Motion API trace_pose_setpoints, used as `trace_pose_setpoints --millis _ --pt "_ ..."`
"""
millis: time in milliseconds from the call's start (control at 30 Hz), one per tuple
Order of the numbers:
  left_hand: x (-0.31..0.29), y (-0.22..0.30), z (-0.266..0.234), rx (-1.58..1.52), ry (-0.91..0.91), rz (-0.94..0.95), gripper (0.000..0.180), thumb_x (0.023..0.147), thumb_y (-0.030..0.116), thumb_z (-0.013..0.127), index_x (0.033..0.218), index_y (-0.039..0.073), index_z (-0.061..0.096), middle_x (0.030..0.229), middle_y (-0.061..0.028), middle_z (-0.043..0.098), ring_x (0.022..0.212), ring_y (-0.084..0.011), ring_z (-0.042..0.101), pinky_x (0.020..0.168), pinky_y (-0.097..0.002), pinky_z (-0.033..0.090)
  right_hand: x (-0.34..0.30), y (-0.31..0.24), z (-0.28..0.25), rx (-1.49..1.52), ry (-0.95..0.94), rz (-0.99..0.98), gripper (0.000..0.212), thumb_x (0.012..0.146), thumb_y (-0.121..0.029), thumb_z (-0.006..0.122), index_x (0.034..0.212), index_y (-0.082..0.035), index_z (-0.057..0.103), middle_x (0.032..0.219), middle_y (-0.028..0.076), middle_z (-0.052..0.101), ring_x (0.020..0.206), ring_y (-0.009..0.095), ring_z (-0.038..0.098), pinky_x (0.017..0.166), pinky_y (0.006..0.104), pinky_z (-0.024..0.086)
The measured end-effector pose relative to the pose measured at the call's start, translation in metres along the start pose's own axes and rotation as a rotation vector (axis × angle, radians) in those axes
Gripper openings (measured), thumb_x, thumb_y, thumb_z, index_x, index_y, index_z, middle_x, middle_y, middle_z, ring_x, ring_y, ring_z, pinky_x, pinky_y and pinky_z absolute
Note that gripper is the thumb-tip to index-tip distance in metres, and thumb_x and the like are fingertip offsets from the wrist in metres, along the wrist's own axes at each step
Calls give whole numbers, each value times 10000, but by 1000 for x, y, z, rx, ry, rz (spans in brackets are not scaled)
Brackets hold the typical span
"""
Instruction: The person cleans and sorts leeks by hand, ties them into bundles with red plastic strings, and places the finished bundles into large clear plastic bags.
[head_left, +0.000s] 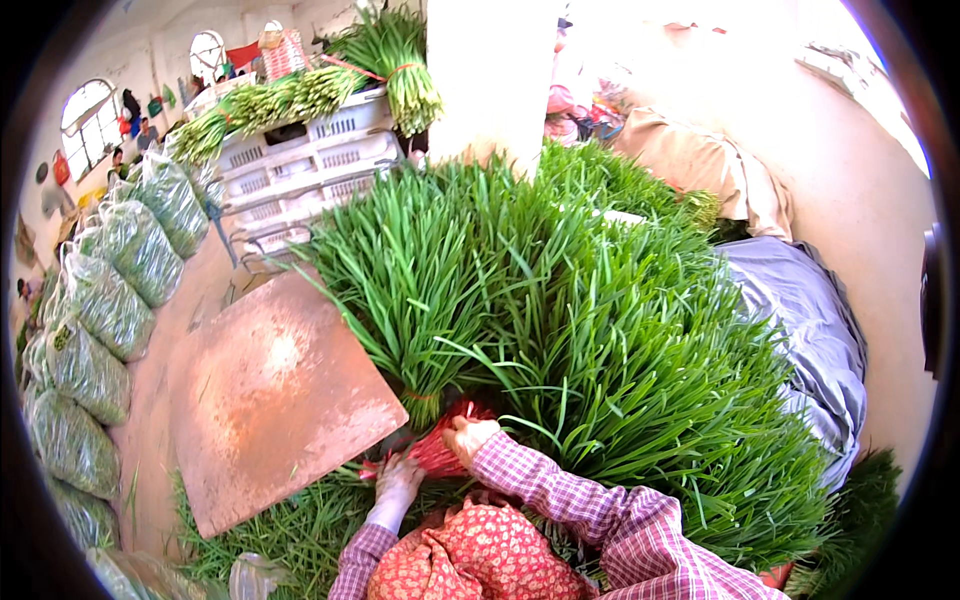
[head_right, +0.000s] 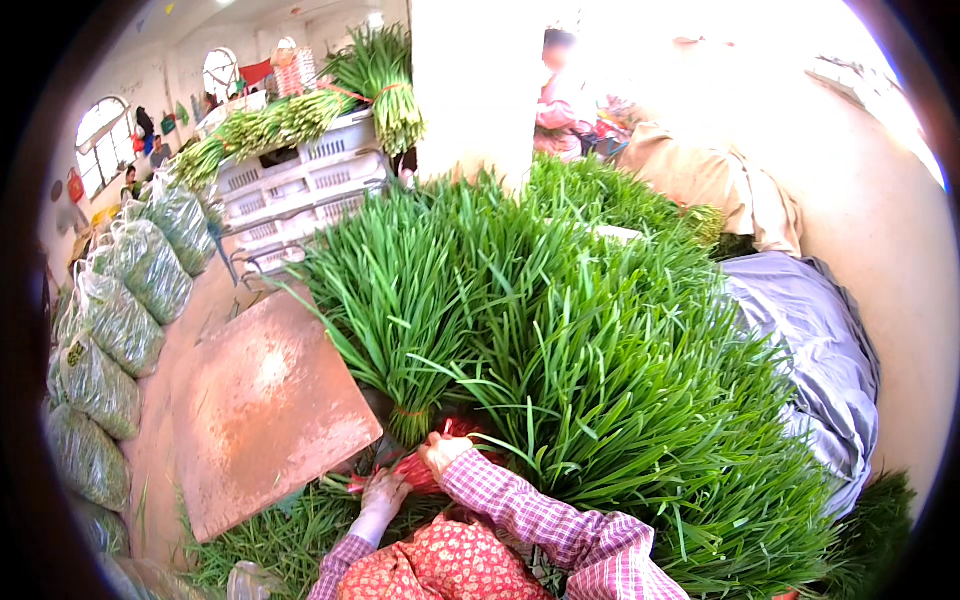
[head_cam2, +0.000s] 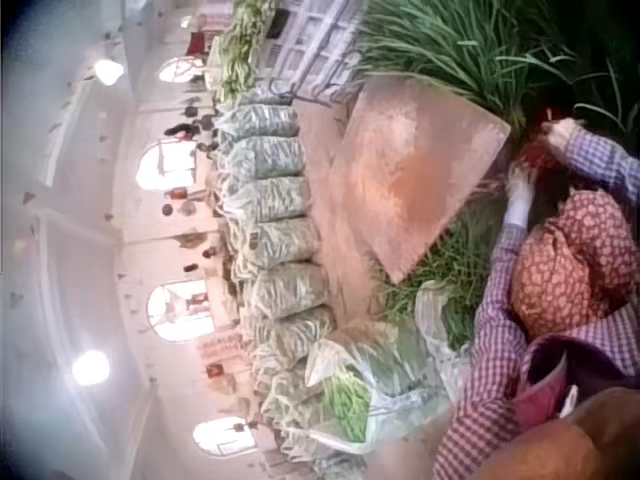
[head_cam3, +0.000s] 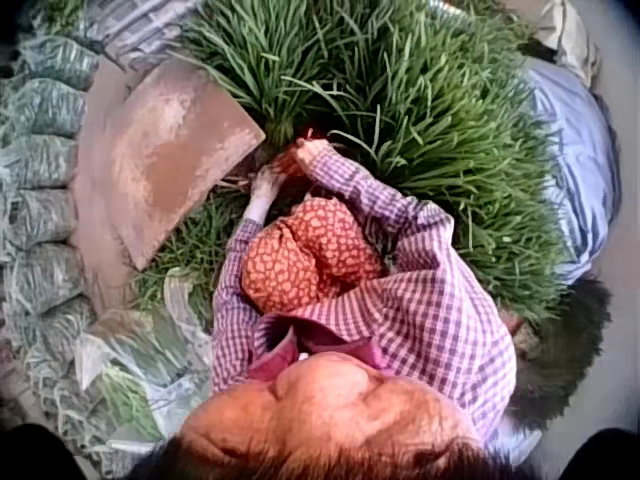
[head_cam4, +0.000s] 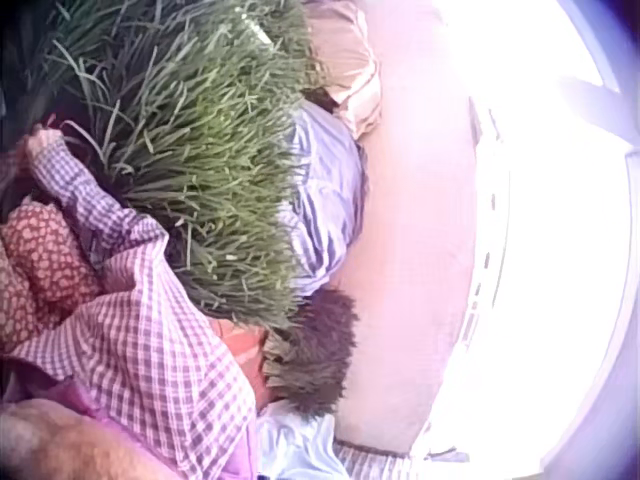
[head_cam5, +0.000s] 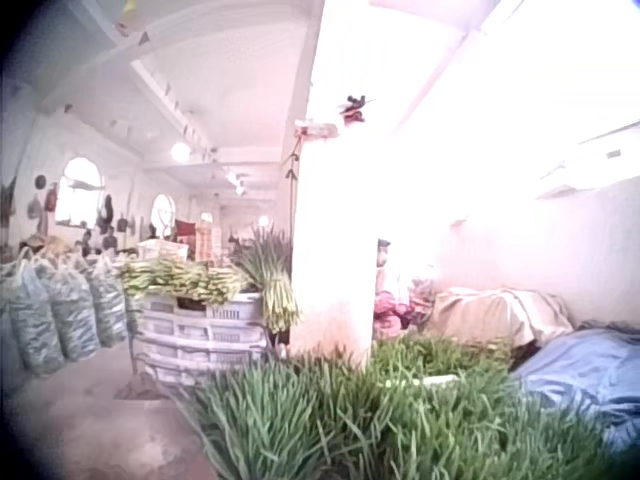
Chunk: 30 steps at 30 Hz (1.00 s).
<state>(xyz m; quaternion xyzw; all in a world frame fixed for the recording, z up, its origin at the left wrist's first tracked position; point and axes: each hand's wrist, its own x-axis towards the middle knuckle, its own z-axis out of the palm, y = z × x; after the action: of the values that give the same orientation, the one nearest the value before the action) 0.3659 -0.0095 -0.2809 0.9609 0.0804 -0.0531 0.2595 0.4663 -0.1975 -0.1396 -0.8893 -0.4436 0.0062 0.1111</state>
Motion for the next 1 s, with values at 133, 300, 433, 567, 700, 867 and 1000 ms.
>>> trace_pose_setpoints --millis 133,300,433,567,700,867,1000 --pt "-25 -27 2 374 -149 -79 343 829 381 569 1137 238 620 1371 -4 421 1362 -286 226 1076 -583 171 8 10 -83 4 236 100 66 775 -118 562 832 -99 588 798 98 542 731 274 614 592 378 525" --pt "-59 -18 -21 227 130 129 567 747 277 686 1281 239 500 1377 -74 376 1333 -322 264 1033 -560 281 7 -5 -164 118 597 -175 73 770 -91 618 829 -81 661 727 86 552 676 268 612 588 356 518" --pt "-95 7 -54 7 254 176 557 756 266 686 1278 213 499 1345 -102 426 1280 -316 362 1034 -437 337 7 -36 -204 181 523 -413 153 770 -72 580 894 -99 665 807 54 569 783 241 609 642 325 526" --pt "-186 9 -79 -225 293 -89 506 750 250 704 1226 156 559 1282 -94 518 1198 -281 472 993 -365 400 33 -88 -199 270 435 -647 161 763 8 571 876 -56 667 866 80 602 822 259 616 702 323 517" --pt "-285 31 -92 -520 279 -273 471 751 241 716 1191 131 592 1205 -81 587 1119 -249 543 975 -340 412 81 -120 -155 336 285 -733 172 755 0 606 897 -75 666 883 97 592 869 269 601 738 340 499" --pt "-400 55 -97 -635 398 -462 315 759 183 712 1058 94 666 1082 -73 652 1018 -222 598 914 -333 444 154 -159 -97 190 288 -922 153 751 -14 627 886 -71 670 949 81 616 915 273 606 794 346 508" --pt "-461 54 -71 -818 552 -634 182 789 138 692 948 51 697 995 -77 674 961 -169 606 869 -309 461 214 -181 -65 177 189 -882 231 701 -52 646 907 -151 678 1067 58 614 1025 259 580 845 369 493"
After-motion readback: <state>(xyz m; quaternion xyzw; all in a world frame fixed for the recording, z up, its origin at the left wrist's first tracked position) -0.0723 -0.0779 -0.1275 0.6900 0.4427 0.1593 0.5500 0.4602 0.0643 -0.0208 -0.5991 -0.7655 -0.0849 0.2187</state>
